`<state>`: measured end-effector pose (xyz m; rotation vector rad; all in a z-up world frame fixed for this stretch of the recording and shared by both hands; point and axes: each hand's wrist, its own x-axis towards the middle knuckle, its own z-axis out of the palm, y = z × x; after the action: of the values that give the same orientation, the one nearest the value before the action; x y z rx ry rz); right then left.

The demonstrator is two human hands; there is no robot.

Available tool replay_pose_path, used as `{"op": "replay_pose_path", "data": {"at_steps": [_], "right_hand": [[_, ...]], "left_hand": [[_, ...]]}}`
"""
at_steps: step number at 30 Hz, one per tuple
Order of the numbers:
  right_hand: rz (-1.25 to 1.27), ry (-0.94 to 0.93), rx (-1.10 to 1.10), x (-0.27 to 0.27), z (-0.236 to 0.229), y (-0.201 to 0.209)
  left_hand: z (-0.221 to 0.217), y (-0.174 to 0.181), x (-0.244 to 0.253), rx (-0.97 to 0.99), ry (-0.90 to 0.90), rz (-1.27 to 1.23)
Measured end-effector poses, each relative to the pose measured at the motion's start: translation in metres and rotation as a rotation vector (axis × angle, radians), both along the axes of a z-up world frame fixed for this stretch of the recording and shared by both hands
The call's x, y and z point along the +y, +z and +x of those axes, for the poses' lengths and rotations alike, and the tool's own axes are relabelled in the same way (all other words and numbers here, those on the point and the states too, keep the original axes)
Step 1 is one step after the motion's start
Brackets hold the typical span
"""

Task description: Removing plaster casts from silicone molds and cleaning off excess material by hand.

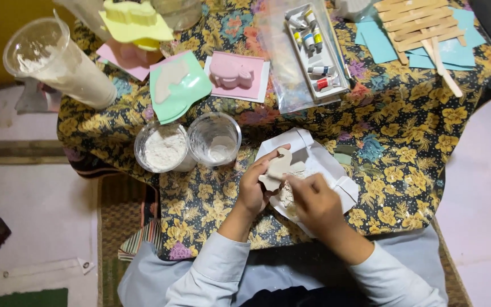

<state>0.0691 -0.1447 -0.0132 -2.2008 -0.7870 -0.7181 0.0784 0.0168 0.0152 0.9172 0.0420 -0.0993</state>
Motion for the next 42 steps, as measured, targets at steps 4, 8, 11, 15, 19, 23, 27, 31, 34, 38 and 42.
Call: {"op": "replay_pose_path", "data": {"at_steps": [4, 8, 11, 15, 19, 23, 27, 31, 34, 38, 42], "right_hand": [[-0.048, -0.191, -0.142, -0.003, 0.005, 0.011], [-0.056, -0.102, -0.036, 0.000, -0.002, 0.013], [-0.086, -0.137, -0.035, -0.005, 0.001, 0.012], [0.004, -0.050, -0.044, 0.004, -0.007, 0.020], [-0.071, -0.218, -0.159, -0.004, 0.001, 0.024], [-0.052, -0.126, -0.188, 0.003, 0.001, 0.010], [-0.017, -0.164, -0.164, -0.006, 0.011, 0.017], [-0.026, -0.141, -0.196, 0.007, -0.002, 0.016], [-0.077, -0.140, -0.150, -0.005, 0.004, 0.008], [-0.032, -0.128, -0.127, -0.001, -0.007, 0.007], [-0.036, -0.166, -0.112, -0.018, 0.009, 0.002]], "left_hand": [[0.005, -0.008, -0.003, -0.070, 0.014, 0.034], [0.008, -0.015, 0.000, -0.063, -0.014, -0.024], [0.006, -0.013, -0.001, -0.058, -0.011, -0.013], [0.002, -0.010, -0.005, -0.003, 0.087, -0.027], [0.004, -0.023, -0.006, -0.046, 0.037, 0.053], [0.006, -0.004, -0.002, 0.035, 0.047, 0.017], [0.009, -0.018, -0.004, -0.031, 0.038, 0.041], [0.012, -0.016, 0.001, -0.031, 0.046, -0.035], [0.007, -0.019, -0.001, -0.031, 0.022, 0.027], [0.008, -0.025, 0.000, -0.042, 0.020, -0.004], [0.007, -0.022, -0.003, -0.022, -0.031, -0.019]]}}
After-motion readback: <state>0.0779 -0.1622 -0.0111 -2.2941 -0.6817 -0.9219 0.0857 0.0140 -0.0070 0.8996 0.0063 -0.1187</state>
